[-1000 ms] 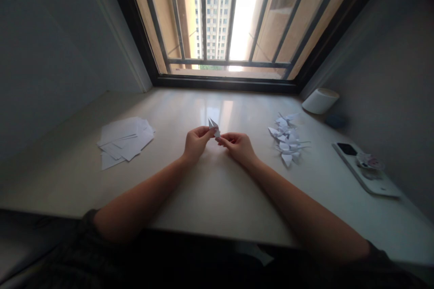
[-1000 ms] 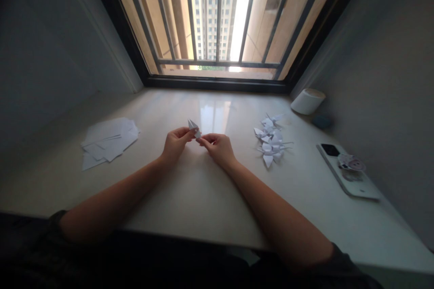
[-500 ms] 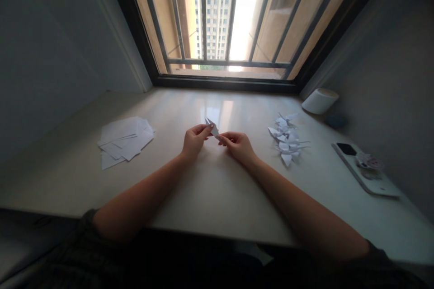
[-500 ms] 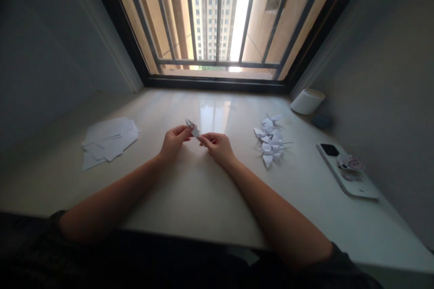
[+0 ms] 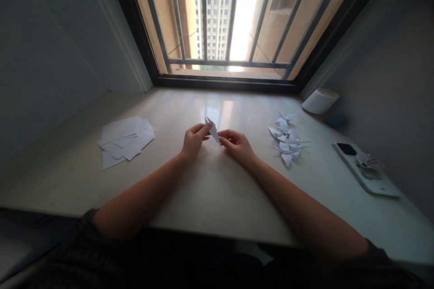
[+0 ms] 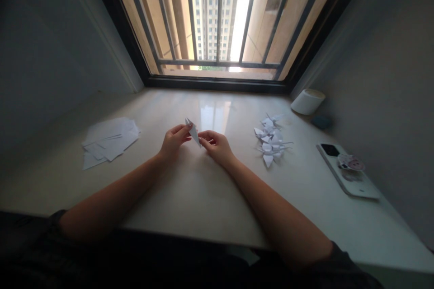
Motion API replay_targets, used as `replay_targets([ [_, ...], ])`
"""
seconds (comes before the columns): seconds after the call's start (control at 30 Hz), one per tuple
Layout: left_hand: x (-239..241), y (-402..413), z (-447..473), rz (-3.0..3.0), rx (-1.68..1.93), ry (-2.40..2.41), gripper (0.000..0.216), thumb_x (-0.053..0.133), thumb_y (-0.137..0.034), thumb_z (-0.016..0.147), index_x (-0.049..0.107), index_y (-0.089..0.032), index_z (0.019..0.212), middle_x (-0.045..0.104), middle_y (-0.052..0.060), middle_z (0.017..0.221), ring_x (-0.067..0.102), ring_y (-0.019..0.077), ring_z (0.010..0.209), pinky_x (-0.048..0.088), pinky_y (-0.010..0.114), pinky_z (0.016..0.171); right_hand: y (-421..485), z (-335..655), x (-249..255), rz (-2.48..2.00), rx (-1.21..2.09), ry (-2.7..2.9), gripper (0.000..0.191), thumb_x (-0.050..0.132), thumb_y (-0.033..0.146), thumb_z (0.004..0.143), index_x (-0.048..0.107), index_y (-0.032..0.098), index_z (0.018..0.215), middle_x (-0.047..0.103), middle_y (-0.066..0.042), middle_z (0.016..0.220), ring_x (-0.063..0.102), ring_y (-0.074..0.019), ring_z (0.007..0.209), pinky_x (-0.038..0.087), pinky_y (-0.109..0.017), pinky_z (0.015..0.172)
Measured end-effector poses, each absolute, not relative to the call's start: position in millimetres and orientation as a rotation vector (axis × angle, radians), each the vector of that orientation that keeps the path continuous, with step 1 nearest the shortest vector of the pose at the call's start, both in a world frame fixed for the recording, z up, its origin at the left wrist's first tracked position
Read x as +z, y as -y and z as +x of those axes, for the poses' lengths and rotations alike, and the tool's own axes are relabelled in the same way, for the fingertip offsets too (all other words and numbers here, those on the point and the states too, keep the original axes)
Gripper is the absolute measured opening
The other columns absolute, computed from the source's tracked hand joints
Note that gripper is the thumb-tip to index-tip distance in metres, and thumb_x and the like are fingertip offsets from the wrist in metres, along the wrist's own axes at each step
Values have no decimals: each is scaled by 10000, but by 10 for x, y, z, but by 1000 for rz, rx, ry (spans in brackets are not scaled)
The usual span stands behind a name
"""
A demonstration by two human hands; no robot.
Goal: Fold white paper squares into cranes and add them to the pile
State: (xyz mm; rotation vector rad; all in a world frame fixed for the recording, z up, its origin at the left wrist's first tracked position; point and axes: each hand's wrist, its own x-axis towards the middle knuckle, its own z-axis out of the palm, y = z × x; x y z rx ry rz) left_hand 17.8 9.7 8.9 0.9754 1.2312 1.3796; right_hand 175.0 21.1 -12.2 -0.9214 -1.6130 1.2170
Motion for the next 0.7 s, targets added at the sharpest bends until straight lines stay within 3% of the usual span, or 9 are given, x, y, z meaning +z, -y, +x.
replay_targets([
  [0.27,78,-85,178,1009,1391,-1288,330,713,-521,653,695,-198,723,685,34,766,616,175,767,442,259,656,-170,1780,-85,-826,979,1696,345,671,360,757,598,244,1074,626,-40,1010,565,-107,665,480,-257,606],
  [0.7,83,-52,204,1172,1349,-1287,331,689,-522,685,714,-193,702,673,29,712,594,159,700,439,250,611,-173,1775,-97,-838,924,1745,195,622,318,804,642,227,975,631,-48,1005,579,-118,688,496,-268,610],
])
